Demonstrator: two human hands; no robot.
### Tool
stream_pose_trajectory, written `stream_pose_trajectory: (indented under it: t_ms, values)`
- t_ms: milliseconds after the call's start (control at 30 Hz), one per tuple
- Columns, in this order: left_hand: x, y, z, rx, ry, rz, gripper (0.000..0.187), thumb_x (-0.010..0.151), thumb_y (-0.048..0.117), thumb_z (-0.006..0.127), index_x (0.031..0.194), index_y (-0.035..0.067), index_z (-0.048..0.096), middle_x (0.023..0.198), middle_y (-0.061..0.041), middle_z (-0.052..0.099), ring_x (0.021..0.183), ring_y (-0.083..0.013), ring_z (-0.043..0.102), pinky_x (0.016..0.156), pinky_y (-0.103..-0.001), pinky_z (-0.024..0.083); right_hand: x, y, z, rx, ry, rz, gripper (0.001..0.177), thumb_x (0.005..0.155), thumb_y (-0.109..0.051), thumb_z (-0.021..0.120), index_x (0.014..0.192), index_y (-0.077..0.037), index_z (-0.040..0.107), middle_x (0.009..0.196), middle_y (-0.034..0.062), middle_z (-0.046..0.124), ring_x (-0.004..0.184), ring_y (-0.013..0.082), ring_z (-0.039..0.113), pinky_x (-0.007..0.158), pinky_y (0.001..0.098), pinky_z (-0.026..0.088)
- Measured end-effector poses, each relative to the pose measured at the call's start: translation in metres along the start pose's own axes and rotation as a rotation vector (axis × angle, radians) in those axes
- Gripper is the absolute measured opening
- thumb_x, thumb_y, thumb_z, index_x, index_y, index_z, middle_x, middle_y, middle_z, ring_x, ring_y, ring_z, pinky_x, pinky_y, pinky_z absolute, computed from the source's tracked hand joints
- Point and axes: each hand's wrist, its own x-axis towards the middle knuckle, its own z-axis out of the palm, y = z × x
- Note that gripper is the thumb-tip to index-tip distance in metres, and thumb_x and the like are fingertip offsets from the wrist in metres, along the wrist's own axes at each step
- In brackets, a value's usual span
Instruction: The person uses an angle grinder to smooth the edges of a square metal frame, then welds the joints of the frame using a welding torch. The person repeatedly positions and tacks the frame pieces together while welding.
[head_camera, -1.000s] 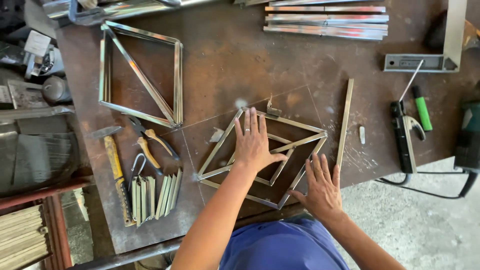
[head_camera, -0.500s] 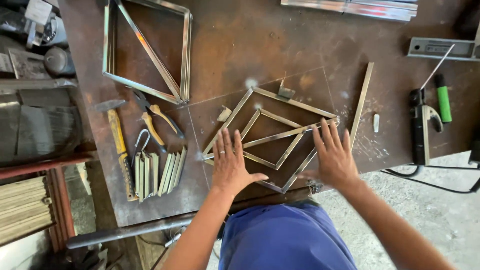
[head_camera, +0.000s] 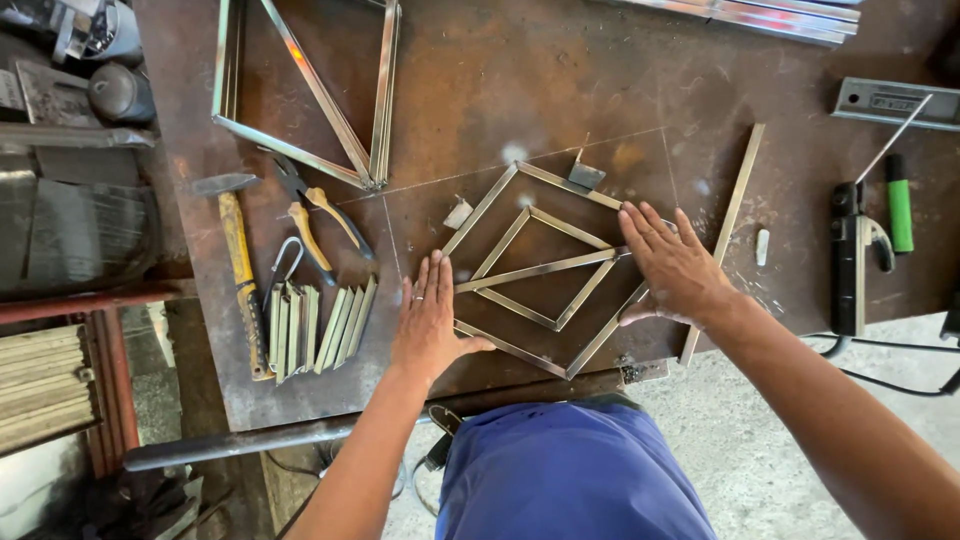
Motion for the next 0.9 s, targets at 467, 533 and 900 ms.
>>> stream_pose_trajectory:
  t_ms: [467, 533, 900]
  values:
    - [0.002, 0.007, -0.015, -0.003, -0.109, -0.050, 0.149, 0.058, 0.071, 0.088, 0.162, -0.002, 0.010, 0.171, -0.022, 0.011, 0.158, -0.0358, 0.016, 0.127, -0.054, 0.018, 0.003, -0.010, -0.008, 0.012, 0.005, 0.002, 0.160, 0.040, -0.070, 0.091, 0.166, -0.007, 0.016, 0.172, 0.0113, 0.021, 0.157, 0.0278, 0.022, 0.128, 0.0516, 0.015]
    - [0.004, 0.006, -0.014, -0.013, -0.107, -0.050, 0.149, 0.059, 0.071, 0.088, 0.163, -0.001, 0.009, 0.171, -0.021, 0.011, 0.158, -0.0354, 0.016, 0.127, -0.054, 0.018, 0.004, -0.010, -0.010, 0.029, 0.007, 0.000, 0.159, 0.040, -0.069, 0.091, 0.166, -0.006, 0.016, 0.172, 0.0125, 0.021, 0.157, 0.0287, 0.022, 0.127, 0.0518, 0.016]
    - [0.004, 0.008, -0.016, 0.019, -0.069, -0.038, 0.149, 0.057, 0.072, 0.087, 0.162, -0.002, 0.011, 0.170, -0.022, 0.014, 0.158, -0.0362, 0.017, 0.127, -0.052, 0.021, 0.006, -0.009, -0.003, 0.087, 0.029, 0.008, 0.162, 0.034, -0.072, 0.090, 0.165, -0.004, 0.021, 0.172, 0.0151, 0.023, 0.157, 0.0324, 0.024, 0.124, 0.0445, 0.029]
